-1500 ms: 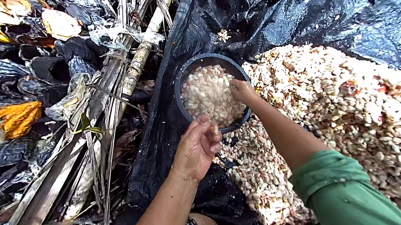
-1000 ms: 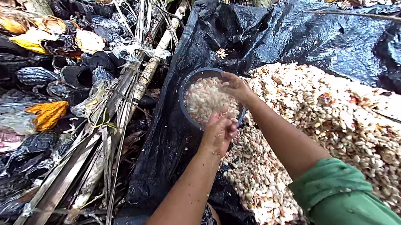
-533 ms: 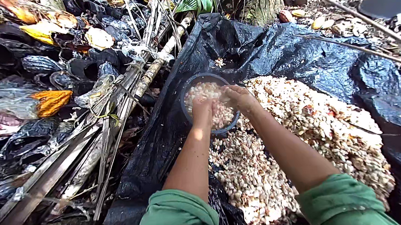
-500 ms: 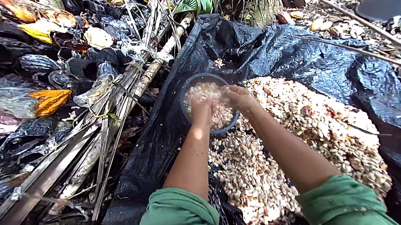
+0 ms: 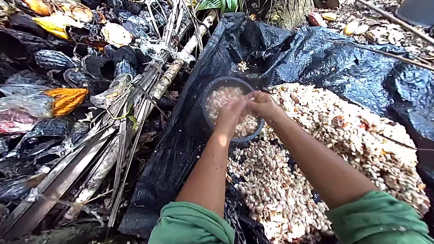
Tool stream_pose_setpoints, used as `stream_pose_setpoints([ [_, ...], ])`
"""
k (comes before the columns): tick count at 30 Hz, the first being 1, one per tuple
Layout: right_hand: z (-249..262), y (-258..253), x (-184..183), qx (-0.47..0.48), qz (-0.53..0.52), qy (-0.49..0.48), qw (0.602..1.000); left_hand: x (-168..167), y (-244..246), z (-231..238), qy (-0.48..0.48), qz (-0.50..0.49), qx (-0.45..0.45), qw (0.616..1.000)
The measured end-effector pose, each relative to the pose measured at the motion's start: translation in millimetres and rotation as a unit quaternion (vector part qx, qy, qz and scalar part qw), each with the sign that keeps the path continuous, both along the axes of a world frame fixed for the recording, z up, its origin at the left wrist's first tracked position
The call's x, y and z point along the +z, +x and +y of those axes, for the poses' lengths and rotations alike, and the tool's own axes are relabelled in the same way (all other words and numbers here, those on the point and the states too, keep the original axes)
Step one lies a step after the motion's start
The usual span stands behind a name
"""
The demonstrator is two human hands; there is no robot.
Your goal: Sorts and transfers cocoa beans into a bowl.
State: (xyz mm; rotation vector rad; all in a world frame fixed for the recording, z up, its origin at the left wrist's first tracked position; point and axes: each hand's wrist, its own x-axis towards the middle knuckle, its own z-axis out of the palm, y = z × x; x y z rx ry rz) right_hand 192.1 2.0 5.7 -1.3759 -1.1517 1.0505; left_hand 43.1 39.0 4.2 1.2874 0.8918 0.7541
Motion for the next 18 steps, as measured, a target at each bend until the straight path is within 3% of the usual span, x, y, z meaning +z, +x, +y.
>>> stream_pose_setpoints([
  [3,9,-5,6,0.036,-0.089,0.03,0.995,-2,-8,5,-0.006,-0.032,0.039,0.999],
  [7,24,-1,12,-0.005,-0.026,0.105,0.994,5,-21,10,-0.111,-0.159,0.108,0.975],
  [9,34,10,-2,-0.035,-0.153,0.08,0.984,9,-26,9,-0.154,-0.213,0.132,0.956],
  [11,38,14,-23,-0.001,-0.356,-0.003,0.934,10,-31,9,-0.163,-0.245,0.121,0.948],
  [12,38,11,-31,0.014,-0.384,-0.001,0.923,11,-34,7,-0.158,-0.249,0.108,0.949],
  [14,28,-4,-34,0.022,-0.276,0.027,0.961,10,-36,8,-0.152,-0.262,0.099,0.948],
  [16,12,-23,-30,0.035,-0.044,0.013,0.998,7,-36,10,-0.171,-0.288,0.097,0.937],
  [18,1,-38,-24,0.033,0.132,0.012,0.991,11,-33,8,-0.182,-0.301,0.084,0.932],
])
